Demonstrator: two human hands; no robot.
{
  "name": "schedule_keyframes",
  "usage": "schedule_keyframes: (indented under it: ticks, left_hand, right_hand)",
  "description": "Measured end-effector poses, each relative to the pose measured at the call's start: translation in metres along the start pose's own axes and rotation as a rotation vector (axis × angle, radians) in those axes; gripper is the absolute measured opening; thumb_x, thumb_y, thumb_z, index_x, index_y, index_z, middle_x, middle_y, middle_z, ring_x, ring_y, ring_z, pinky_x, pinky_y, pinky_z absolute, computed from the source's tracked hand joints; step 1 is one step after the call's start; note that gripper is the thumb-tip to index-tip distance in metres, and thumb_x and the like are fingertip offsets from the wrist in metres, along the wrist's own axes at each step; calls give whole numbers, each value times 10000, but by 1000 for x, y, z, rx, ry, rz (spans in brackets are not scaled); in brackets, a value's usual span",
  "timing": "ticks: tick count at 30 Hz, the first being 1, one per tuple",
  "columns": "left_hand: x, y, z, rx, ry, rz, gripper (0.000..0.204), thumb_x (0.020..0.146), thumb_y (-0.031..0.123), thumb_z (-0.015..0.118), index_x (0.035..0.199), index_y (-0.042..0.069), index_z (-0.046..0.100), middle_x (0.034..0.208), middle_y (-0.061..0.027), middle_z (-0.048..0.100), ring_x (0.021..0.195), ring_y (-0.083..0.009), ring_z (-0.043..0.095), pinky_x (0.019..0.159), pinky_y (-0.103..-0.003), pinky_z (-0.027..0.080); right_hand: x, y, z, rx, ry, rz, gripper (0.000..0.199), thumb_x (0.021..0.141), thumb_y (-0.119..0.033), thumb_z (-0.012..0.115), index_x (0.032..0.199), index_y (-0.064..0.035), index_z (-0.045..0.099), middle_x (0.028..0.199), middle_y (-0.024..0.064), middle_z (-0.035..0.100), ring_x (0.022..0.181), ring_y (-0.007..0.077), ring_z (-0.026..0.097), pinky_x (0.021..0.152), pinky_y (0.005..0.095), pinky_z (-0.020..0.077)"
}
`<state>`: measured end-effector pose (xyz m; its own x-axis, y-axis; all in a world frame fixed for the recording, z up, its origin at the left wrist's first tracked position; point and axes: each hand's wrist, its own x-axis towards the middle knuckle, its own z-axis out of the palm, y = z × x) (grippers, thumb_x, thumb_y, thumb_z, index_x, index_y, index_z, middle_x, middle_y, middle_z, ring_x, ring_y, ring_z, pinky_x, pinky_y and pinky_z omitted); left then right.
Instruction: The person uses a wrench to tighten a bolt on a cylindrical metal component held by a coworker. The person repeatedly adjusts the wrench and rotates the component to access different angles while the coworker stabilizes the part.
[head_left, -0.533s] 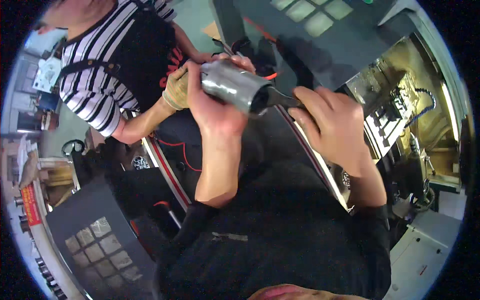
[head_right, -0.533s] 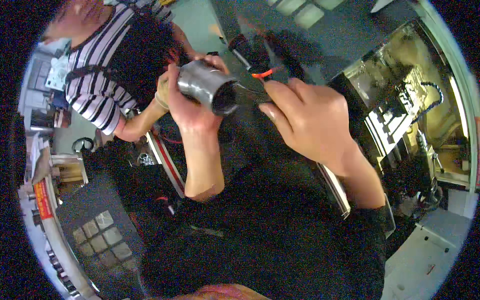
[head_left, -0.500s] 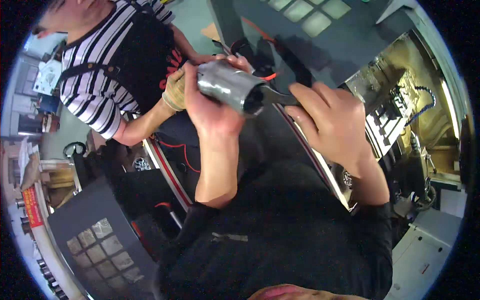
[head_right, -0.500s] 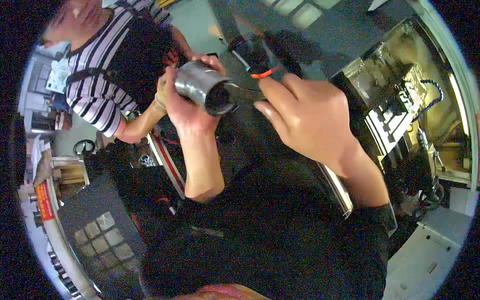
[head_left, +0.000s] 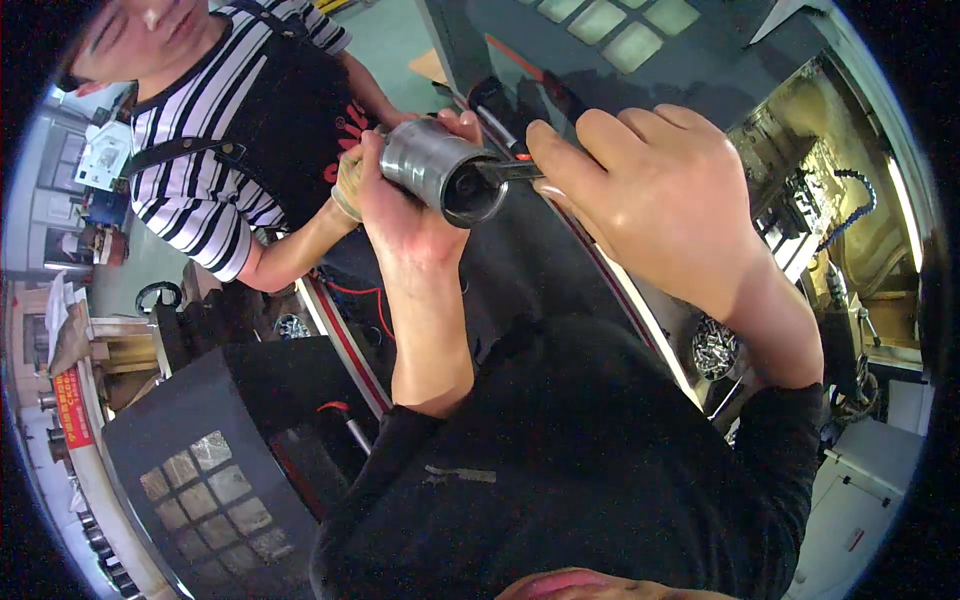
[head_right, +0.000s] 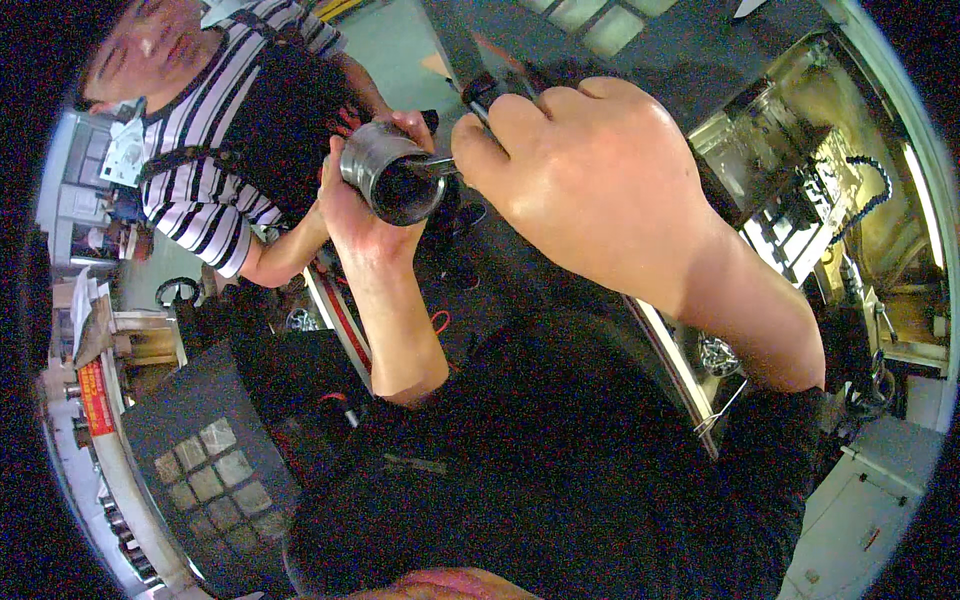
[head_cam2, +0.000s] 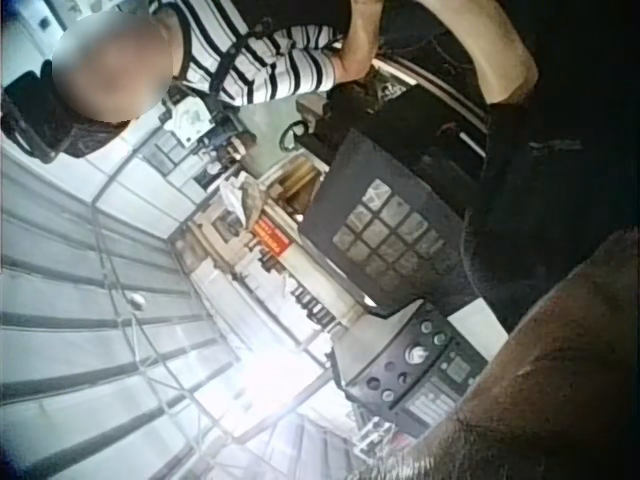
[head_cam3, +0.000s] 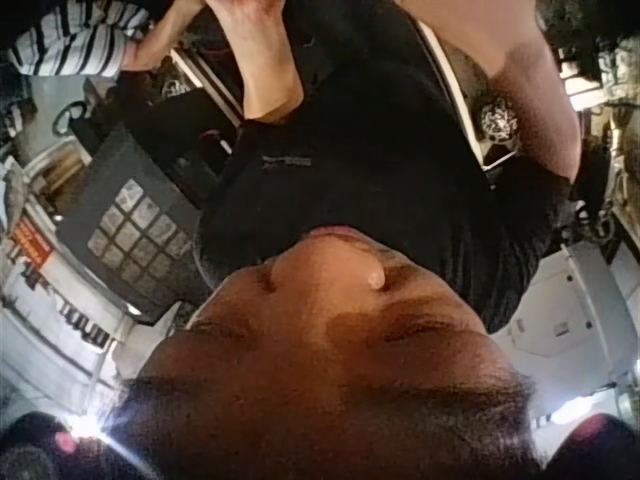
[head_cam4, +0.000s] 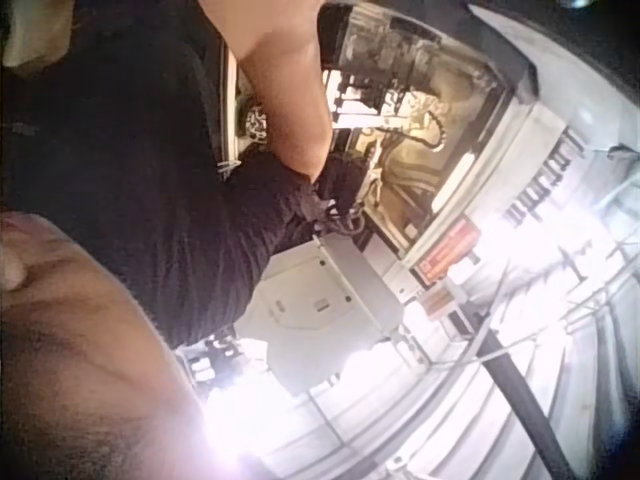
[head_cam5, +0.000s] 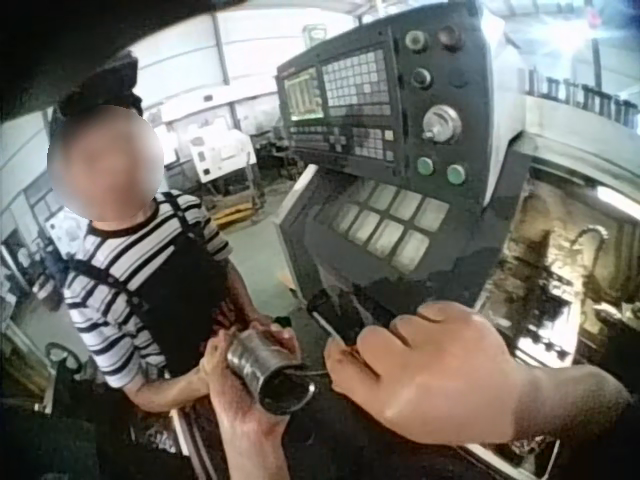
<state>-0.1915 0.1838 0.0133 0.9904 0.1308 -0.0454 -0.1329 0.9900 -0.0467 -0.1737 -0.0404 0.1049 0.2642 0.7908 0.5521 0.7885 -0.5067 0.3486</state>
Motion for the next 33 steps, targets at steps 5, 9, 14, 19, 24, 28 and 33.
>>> schedule_keyframes:
  ticks: [5,9,14,19,24,28,33]
  left_hand:
    - [3,0,3,-16,25,-29,432,1001,340,608,1111,-66,512,1061,-227,581,1063,-364,566,1006,-510,500]
    - [3,-3,5,14,19,-24,390,973,292,644,1097,-57,522,1042,-205,586,1046,-339,579,990,-486,508]
    - [2,-6,8,39,-40,-89,262,997,269,617,992,8,590,962,-127,625,967,-310,613,912,-467,530]
    - [4,-11,1,50,-23,-19,205,980,248,630,1004,48,591,946,-71,628,955,-293,614,886,-435,528]
    - [4,-21,-5,137,-14,55,199,980,257,631,1012,68,577,989,-104,639,935,-300,624,848,-436,541]
    - [-13,-38,1,80,52,106,351,1026,428,566,1087,84,544,1100,-188,645,991,-331,639,897,-472,563]
    - [-23,-61,-10,43,54,59,581,986,595,590,1122,30,575,1069,-145,656,956,-280,640,939,-448,544]
  right_hand:
    - [2,3,8,71,26,5,190,829,-317,713,885,-153,634,704,-7,573,626,182,658,569,334,512]
    - [-5,2,18,122,35,32,238,840,-360,722,885,-155,609,690,-3,572,605,195,660,551,347,516]
    - [-16,-7,26,159,14,96,275,856,-395,728,893,-152,605,670,9,591,610,219,675,544,358,526]
    - [-24,-12,28,296,-95,187,272,895,-382,715,895,-134,602,670,46,630,616,257,685,539,392,534]
    - [-37,-19,38,368,-128,276,250,923,-347,701,862,-125,602,656,73,622,595,298,670,536,418,530]
    - [-40,-21,44,376,-103,282,262,920,-350,705,848,-121,598,667,73,621,584,310,652,519,435,500]
    - [-64,-29,59,383,-68,314,284,902,-349,720,843,-105,587,679,102,597,571,338,604,509,455,454]
